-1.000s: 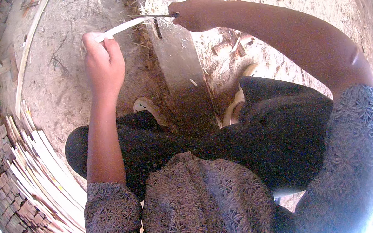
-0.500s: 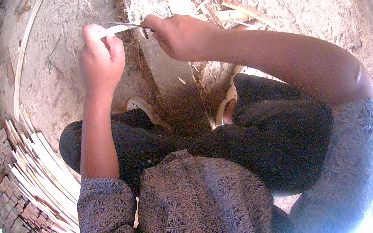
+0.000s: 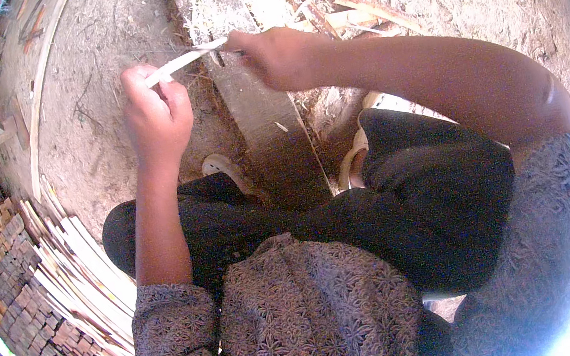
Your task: The person sits cross-legged and uses a curved knife to shave and shape a thin wooden stick held against a wooden beam. The person repeatedly shaves the stick, rotating it to work different sides, and occasionally pauses to inspect the stick.
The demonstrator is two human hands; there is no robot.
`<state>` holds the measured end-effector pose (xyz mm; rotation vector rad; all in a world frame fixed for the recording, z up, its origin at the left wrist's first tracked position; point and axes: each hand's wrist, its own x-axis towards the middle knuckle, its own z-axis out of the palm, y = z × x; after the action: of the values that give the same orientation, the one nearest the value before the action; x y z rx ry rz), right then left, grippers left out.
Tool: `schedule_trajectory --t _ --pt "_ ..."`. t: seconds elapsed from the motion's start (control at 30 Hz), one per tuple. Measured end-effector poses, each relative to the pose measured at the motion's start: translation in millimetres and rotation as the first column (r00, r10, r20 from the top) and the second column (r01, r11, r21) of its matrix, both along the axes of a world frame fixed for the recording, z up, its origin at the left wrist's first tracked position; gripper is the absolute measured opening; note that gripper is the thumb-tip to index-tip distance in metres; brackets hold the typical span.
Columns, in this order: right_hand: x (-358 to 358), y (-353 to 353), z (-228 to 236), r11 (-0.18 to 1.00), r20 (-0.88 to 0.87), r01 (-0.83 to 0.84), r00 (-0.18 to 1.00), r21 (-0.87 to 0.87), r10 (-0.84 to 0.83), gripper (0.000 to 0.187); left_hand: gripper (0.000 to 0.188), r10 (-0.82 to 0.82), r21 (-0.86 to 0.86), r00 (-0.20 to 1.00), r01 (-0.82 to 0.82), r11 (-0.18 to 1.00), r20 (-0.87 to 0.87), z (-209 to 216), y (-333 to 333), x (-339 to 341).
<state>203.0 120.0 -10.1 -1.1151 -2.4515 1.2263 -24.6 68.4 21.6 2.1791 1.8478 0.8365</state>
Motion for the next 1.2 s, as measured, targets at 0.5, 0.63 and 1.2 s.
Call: schedule_trajectory --t 0.5,0.63,1.2 --pt "35.5 25.7 -60.8 0.992 0.385 -0.120 0.918 0.027 0.100 0.031 0.019 0.045 -0.116 0.998 -0.038 0.992 0.053 -2.9 -5.8 0.2" --pt "26.4 22.5 -45.4 0.981 0.326 -0.170 0.936 0.088 0.133 0.030 0.020 0.018 -0.054 0.997 -0.014 0.998 0.073 -1.5 -7.4 -2.5" --pt "-2.3 4.3 18.3 0.999 -0.052 -0.016 0.998 0.041 0.018 0.026 0.019 -0.041 -0.037 0.997 0.043 0.998 0.072 3.1 -7.0 -3.1"
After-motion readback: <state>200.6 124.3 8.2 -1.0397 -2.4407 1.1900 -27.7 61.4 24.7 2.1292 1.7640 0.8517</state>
